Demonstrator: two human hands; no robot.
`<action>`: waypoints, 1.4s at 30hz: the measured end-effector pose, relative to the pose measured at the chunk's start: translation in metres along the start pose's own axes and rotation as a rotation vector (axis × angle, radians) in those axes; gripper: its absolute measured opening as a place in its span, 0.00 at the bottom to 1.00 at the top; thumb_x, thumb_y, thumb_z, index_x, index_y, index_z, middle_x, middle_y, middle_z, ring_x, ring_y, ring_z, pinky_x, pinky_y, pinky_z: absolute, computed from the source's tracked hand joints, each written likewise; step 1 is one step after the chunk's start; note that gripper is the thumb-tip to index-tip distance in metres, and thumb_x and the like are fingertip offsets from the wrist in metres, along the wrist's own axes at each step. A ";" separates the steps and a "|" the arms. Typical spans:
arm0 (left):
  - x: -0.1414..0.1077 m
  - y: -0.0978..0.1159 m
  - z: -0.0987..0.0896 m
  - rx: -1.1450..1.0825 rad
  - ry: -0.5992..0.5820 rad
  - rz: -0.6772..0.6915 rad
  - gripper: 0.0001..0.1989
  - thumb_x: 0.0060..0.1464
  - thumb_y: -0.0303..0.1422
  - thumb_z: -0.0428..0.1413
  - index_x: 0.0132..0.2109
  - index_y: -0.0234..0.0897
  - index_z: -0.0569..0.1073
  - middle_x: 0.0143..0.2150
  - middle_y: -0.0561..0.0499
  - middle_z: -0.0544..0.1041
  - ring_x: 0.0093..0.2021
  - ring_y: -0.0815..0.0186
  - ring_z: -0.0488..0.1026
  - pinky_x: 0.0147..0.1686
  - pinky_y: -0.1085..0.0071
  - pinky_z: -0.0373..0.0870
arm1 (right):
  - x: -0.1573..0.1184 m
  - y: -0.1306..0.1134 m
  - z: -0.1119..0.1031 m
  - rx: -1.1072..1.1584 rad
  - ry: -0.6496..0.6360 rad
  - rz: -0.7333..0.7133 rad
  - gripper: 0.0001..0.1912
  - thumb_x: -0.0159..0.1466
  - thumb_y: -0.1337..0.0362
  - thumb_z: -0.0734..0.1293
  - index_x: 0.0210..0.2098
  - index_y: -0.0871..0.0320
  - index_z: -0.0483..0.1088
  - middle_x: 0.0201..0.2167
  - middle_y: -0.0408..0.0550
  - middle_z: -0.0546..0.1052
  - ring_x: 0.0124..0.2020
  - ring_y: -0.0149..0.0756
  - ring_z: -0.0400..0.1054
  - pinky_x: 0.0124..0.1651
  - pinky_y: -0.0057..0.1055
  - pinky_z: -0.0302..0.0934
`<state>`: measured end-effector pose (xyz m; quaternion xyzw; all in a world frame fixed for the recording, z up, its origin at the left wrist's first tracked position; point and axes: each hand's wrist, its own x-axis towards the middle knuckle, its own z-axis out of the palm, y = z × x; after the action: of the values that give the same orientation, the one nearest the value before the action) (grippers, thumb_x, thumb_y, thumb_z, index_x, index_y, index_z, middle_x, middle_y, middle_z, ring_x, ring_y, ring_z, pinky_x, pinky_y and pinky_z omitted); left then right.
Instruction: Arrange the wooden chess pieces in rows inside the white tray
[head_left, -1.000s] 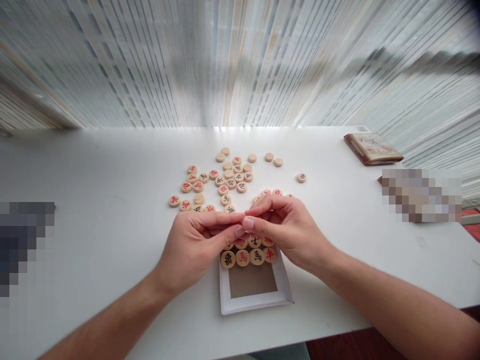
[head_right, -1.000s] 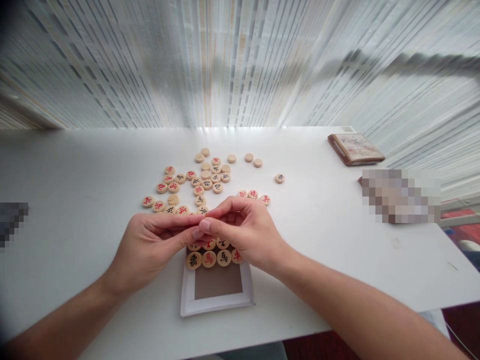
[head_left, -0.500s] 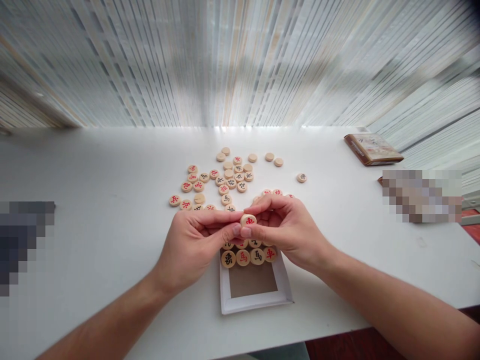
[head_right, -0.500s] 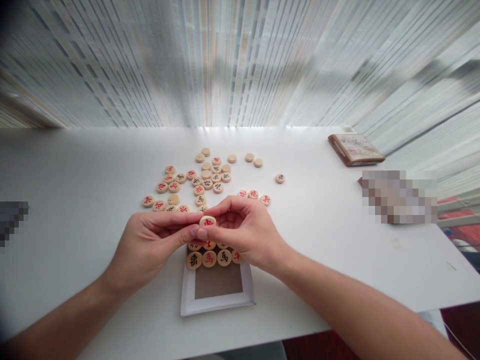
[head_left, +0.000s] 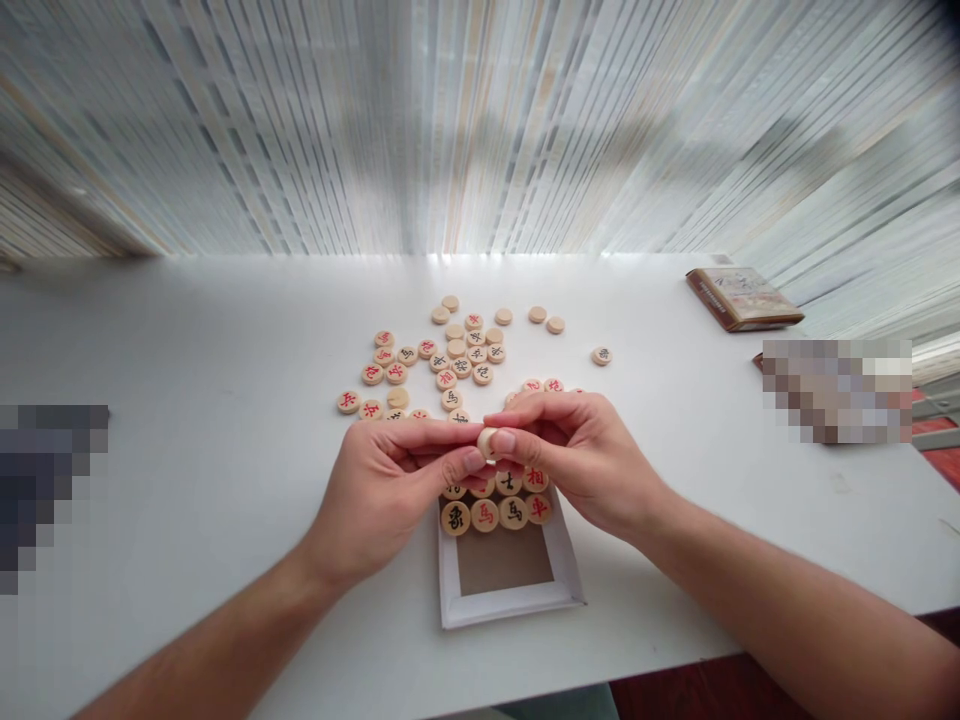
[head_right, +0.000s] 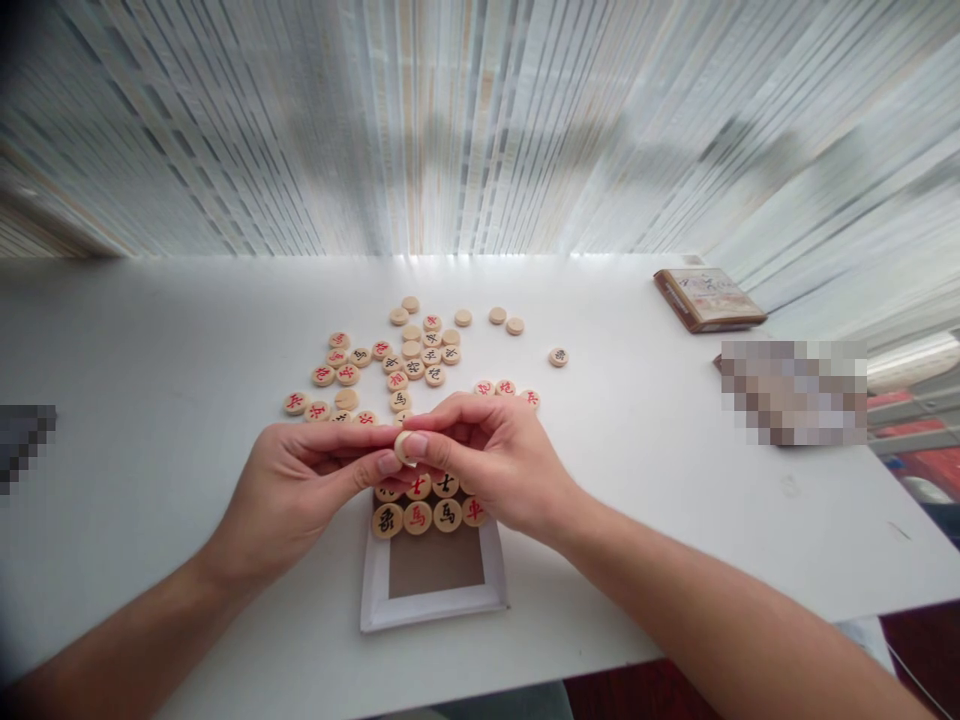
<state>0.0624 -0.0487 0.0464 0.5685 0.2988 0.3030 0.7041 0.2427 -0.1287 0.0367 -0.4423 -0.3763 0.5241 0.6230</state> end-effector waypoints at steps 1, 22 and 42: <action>-0.001 -0.001 0.000 0.005 0.001 0.009 0.17 0.47 0.26 0.77 0.44 0.48 0.89 0.37 0.52 0.90 0.38 0.62 0.89 0.40 0.80 0.85 | 0.000 0.000 0.000 0.018 0.003 0.021 0.10 0.54 0.67 0.86 0.35 0.57 0.86 0.31 0.43 0.84 0.34 0.32 0.82 0.38 0.25 0.79; 0.000 -0.009 -0.004 -0.215 -0.039 -0.157 0.12 0.53 0.35 0.75 0.45 0.40 0.89 0.33 0.48 0.89 0.33 0.63 0.87 0.37 0.75 0.86 | -0.003 0.002 -0.005 -0.523 0.028 -0.480 0.13 0.58 0.66 0.84 0.42 0.57 0.85 0.33 0.48 0.81 0.29 0.32 0.74 0.33 0.32 0.72; -0.003 -0.005 0.000 -0.370 -0.261 -0.187 0.11 0.63 0.35 0.69 0.51 0.40 0.87 0.36 0.49 0.85 0.36 0.70 0.81 0.42 0.77 0.80 | -0.008 0.002 -0.002 -0.706 -0.019 -0.665 0.18 0.64 0.68 0.80 0.53 0.53 0.83 0.36 0.46 0.77 0.28 0.30 0.69 0.31 0.31 0.71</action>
<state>0.0611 -0.0515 0.0414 0.4340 0.1961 0.2099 0.8539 0.2427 -0.1371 0.0337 -0.4777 -0.6578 0.1407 0.5651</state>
